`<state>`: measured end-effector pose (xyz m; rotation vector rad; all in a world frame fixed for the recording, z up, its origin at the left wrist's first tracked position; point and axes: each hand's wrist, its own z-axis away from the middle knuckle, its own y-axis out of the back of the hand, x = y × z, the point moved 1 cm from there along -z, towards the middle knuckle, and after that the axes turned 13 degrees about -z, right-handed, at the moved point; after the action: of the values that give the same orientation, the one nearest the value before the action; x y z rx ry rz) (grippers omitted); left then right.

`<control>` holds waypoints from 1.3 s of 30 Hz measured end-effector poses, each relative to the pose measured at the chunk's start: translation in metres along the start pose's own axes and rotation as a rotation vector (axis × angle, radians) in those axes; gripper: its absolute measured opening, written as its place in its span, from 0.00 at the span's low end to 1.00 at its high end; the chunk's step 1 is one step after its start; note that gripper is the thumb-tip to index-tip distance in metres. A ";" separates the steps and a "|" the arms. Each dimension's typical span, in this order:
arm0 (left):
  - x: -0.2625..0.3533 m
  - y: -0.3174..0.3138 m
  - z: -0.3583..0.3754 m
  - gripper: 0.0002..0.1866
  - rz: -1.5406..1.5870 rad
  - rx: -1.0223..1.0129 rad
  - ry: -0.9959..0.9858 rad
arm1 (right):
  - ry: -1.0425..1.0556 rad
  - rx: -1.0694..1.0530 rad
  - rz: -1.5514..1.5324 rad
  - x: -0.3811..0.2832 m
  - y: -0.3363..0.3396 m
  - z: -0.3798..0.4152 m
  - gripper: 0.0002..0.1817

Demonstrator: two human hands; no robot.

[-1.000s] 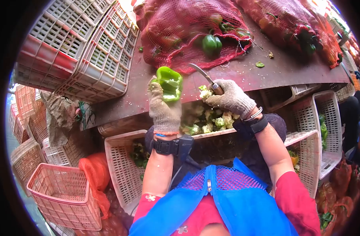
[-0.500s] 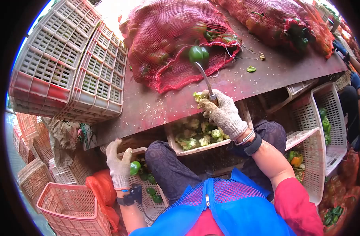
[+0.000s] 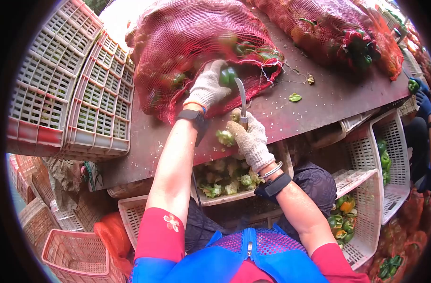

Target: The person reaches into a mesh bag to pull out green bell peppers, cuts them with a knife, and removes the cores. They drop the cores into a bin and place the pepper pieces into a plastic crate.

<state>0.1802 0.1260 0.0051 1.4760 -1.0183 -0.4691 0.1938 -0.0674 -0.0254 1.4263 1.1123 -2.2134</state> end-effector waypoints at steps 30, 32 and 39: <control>-0.002 -0.012 0.198 0.19 0.890 0.223 0.629 | 0.212 -0.448 1.201 0.009 0.018 0.047 0.11; -0.004 -0.008 0.199 0.18 0.912 0.260 0.612 | 0.128 -0.462 1.310 -0.006 0.033 0.066 0.10; -0.011 -0.017 0.208 0.24 0.901 0.202 0.598 | 0.213 -0.197 0.928 -0.034 0.017 0.078 0.19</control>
<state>0.0160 0.0109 -0.0555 1.0629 -1.1210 0.6957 0.1695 -0.1412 0.0133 1.6480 0.5071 -1.2913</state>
